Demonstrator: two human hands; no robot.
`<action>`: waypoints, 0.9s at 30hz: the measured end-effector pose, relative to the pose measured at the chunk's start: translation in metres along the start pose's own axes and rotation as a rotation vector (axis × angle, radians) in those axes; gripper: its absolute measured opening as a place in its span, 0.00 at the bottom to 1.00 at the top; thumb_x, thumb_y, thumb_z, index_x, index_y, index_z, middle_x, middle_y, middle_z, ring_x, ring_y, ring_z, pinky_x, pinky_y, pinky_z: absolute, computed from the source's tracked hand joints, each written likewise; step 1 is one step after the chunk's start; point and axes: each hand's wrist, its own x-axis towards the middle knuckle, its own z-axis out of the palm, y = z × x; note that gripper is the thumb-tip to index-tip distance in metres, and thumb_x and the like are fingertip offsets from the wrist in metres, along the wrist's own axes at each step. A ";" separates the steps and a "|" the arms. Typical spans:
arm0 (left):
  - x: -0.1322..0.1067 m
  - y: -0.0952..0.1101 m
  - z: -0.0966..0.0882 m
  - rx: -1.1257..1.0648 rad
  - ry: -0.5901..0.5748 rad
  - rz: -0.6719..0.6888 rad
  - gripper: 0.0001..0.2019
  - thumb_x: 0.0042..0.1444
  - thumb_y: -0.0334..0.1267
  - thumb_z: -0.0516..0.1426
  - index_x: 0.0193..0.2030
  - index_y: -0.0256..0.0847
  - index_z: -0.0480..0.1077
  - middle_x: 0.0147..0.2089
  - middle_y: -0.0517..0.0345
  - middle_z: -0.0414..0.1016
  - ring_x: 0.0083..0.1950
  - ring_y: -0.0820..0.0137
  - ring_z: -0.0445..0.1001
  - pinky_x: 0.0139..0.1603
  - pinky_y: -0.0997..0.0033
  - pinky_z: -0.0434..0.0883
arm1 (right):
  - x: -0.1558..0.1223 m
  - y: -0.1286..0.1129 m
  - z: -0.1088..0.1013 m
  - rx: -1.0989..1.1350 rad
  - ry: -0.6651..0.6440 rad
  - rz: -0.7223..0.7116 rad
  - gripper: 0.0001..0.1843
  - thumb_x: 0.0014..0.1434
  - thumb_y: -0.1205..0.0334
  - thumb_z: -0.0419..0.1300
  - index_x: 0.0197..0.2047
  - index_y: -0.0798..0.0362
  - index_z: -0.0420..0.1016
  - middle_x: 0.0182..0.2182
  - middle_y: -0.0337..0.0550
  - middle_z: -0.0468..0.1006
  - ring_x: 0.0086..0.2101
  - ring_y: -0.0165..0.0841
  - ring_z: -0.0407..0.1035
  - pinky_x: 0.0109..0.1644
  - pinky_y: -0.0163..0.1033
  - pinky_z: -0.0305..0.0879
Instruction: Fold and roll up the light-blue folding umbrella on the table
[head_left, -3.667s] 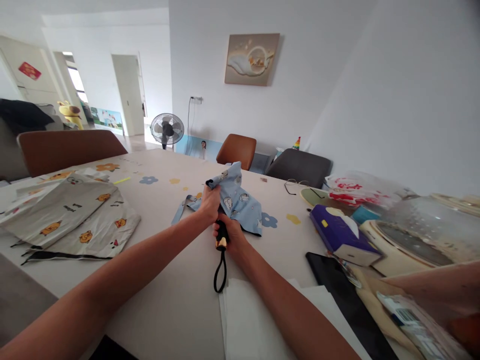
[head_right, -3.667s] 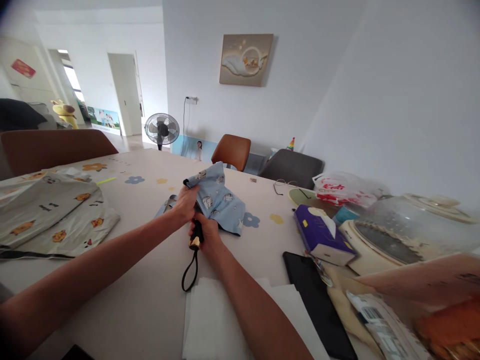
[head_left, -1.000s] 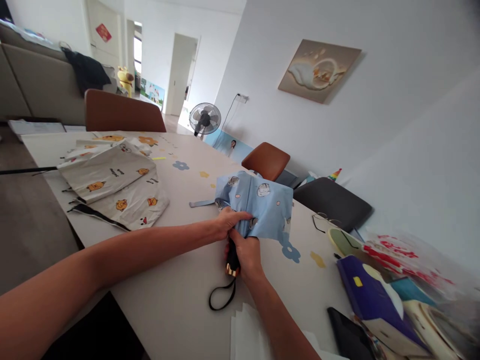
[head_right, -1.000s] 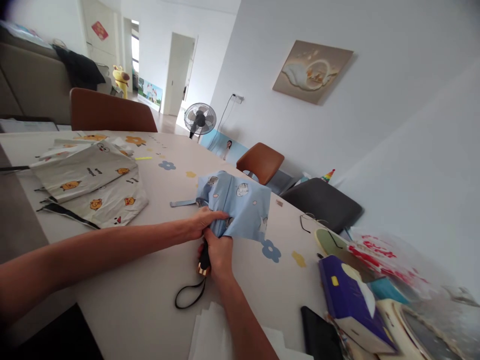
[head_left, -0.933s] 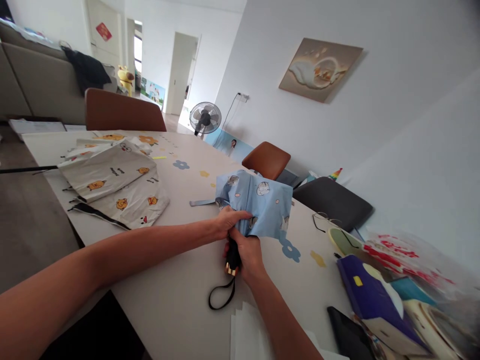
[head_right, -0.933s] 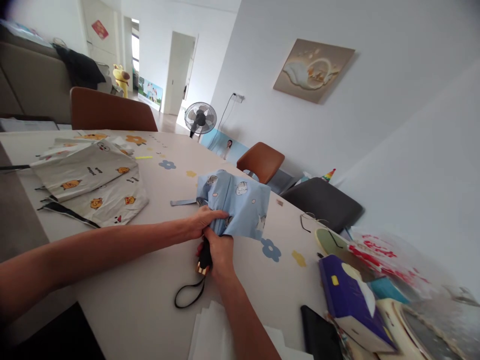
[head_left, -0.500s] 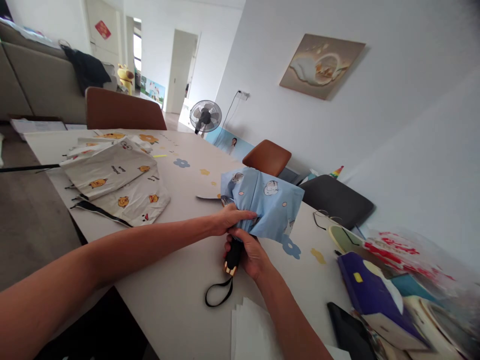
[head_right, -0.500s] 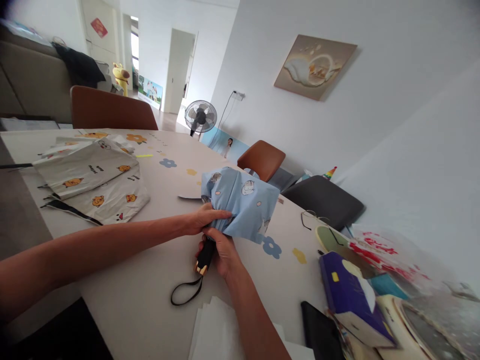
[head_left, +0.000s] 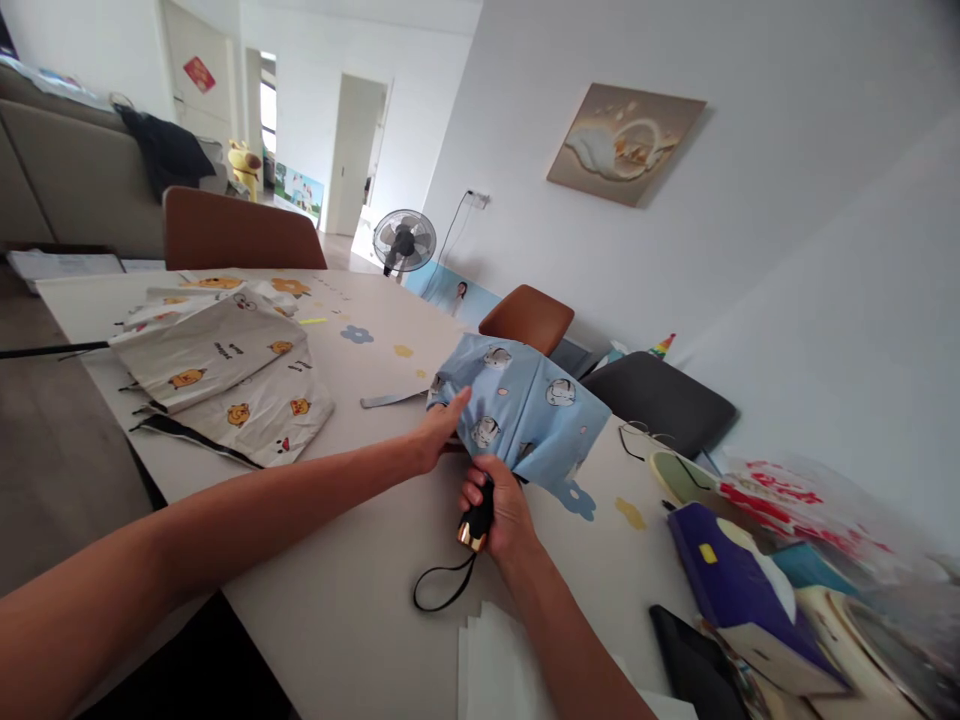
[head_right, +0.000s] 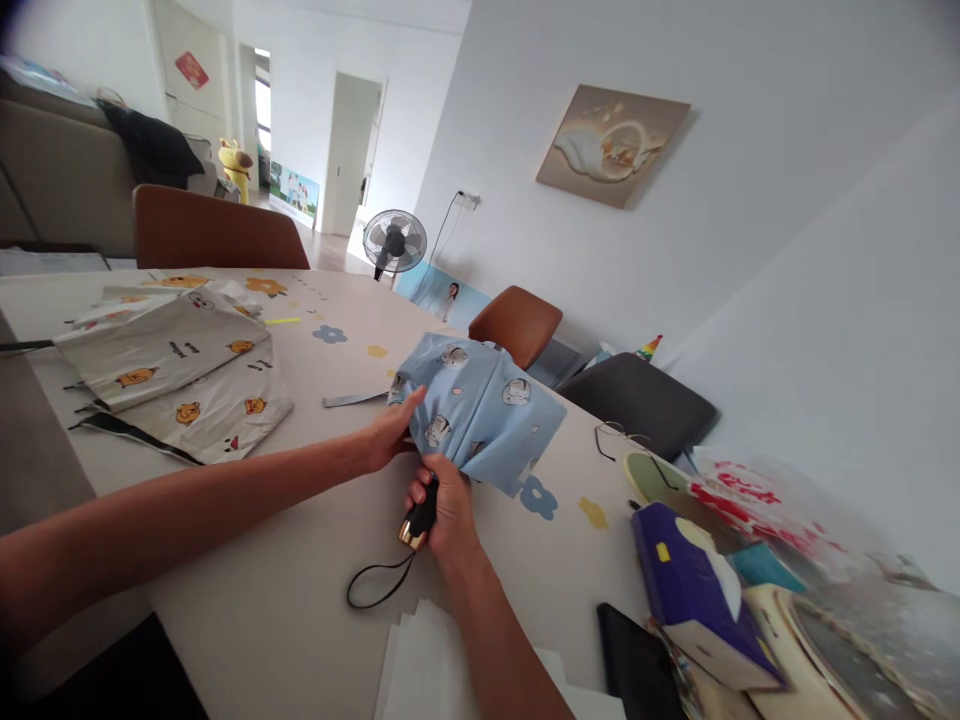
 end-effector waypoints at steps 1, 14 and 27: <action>0.004 0.002 -0.003 -0.047 0.043 0.010 0.18 0.48 0.51 0.60 0.36 0.39 0.67 0.32 0.57 0.72 0.33 0.70 0.71 0.37 0.69 0.70 | 0.001 -0.001 -0.002 0.015 0.003 0.002 0.12 0.44 0.63 0.59 0.21 0.52 0.56 0.13 0.26 0.57 0.13 0.20 0.50 0.15 0.29 0.55; 0.020 0.012 -0.017 -0.143 0.058 -0.013 0.09 0.55 0.40 0.57 0.37 0.37 0.71 0.39 0.52 0.76 0.34 0.69 0.74 0.35 0.70 0.73 | 0.012 -0.005 -0.011 0.172 0.033 0.024 0.11 0.47 0.65 0.60 0.24 0.52 0.58 0.15 0.27 0.59 0.13 0.19 0.52 0.14 0.26 0.53; -0.001 -0.013 -0.002 -0.056 -0.034 -0.069 0.07 0.58 0.35 0.53 0.30 0.36 0.66 0.26 0.56 0.71 0.27 0.71 0.73 0.34 0.69 0.73 | 0.014 -0.006 -0.016 0.188 0.051 -0.031 0.10 0.48 0.65 0.59 0.23 0.52 0.58 0.14 0.27 0.59 0.13 0.20 0.52 0.14 0.28 0.56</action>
